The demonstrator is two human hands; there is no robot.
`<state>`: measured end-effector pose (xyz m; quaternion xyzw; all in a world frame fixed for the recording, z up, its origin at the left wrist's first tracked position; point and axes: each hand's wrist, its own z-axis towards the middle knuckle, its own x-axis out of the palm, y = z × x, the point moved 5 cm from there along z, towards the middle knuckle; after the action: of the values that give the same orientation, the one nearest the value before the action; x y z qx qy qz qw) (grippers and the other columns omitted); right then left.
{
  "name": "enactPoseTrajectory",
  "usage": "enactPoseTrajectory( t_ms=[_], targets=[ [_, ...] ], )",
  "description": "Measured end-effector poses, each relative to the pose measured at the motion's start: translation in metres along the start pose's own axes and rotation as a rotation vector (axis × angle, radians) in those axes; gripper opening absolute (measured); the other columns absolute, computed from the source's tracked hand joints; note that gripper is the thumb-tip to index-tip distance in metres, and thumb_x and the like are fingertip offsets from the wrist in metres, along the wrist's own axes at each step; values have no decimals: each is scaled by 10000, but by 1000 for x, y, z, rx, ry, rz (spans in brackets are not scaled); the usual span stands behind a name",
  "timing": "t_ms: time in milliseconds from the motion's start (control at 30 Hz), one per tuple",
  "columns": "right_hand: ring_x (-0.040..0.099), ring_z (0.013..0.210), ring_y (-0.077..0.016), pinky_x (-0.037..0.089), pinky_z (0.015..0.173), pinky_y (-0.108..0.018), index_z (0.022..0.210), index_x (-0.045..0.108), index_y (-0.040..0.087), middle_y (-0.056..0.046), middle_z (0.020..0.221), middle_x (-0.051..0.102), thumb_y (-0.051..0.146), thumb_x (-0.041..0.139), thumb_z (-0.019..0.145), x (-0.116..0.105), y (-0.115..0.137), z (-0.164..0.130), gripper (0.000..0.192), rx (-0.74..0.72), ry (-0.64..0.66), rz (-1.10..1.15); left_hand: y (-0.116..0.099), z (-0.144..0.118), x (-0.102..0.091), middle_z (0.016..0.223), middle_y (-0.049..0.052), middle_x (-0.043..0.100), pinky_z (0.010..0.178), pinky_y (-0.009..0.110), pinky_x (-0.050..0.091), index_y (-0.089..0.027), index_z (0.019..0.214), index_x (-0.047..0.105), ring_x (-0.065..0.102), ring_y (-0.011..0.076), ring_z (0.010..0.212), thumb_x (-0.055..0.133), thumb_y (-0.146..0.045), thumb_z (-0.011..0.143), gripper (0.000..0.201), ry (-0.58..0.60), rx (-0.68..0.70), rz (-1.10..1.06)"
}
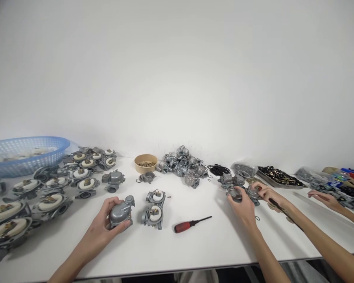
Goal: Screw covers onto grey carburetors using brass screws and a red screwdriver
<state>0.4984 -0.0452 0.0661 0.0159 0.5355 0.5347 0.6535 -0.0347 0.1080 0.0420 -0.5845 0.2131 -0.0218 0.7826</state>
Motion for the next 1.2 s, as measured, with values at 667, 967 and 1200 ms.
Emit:
enactPoseTrajectory(
  t_ms=[667, 967, 1200],
  targets=[
    [640, 998, -323, 498, 927, -469, 1324, 523, 194, -149, 1209, 646, 655, 463, 866, 3, -31, 19, 652, -33, -12, 93, 0, 0, 0, 1199, 66, 673, 847, 371, 605, -300, 1244, 462, 734, 247, 968, 747, -505, 858, 521, -2, 13, 14],
    [608, 1073, -391, 463, 961, -545, 1201, 614, 172, -189, 1168, 661, 607, 528, 781, -24, -65, 42, 611, 10, -132, 64, 0, -1, -2, 1189, 68, 690, 811, 345, 599, -291, 1231, 512, 738, 247, 950, 771, -480, 833, 510, -40, 31, 2],
    [649, 1030, -388, 507, 885, -540, 1194, 626, 191, -168, 1127, 691, 633, 547, 786, -33, -83, 50, 606, 16, -113, 58, 5, 1, 0, 1191, 56, 671, 808, 338, 598, -299, 1227, 476, 725, 247, 973, 751, -519, 850, 516, -18, 5, 70]
  ],
)
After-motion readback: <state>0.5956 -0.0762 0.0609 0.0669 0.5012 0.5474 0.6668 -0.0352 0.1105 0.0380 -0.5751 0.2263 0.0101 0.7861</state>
